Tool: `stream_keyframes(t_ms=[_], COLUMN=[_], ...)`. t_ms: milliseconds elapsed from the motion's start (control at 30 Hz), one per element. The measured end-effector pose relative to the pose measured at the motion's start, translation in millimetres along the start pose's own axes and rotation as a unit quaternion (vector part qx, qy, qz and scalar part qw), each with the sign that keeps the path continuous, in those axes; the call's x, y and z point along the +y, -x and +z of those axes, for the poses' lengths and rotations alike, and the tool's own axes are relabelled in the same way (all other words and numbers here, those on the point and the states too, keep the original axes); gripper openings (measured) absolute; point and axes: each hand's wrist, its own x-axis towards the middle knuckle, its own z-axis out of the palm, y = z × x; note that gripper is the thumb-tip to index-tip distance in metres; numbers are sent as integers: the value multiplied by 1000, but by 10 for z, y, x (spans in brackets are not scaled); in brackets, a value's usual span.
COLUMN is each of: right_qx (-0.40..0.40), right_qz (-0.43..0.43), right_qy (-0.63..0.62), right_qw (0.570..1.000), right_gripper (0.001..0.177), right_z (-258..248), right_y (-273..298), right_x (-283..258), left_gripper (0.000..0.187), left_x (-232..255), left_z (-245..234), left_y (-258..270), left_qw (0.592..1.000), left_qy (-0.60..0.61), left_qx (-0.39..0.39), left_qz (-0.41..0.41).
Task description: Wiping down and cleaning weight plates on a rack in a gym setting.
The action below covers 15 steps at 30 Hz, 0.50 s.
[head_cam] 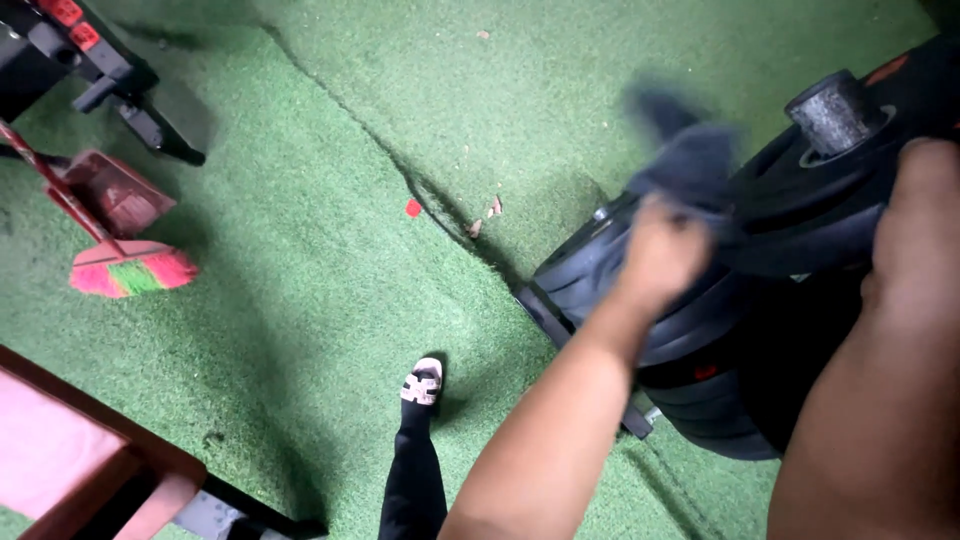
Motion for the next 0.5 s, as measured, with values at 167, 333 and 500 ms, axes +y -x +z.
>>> stream_keyframes(t_ms=[167,333,500], right_qx=[39,34,107], right_qz=[38,-178,-65], right_qy=[-106,-32,-90], right_qw=[993,983,988], right_gripper=[36,43,42], right_z=[167,185,252], right_y=[238,277,316], right_x=[-253,-186,-295], left_gripper=[38,51,41], left_x=[684,-622,693], left_z=[18,120,-166], left_y=[-60,-60,132], left_qw=[990,969,981], left_qy=[-47,-84,-149], left_qx=[-116,-139,-117], left_qz=[68,188,44])
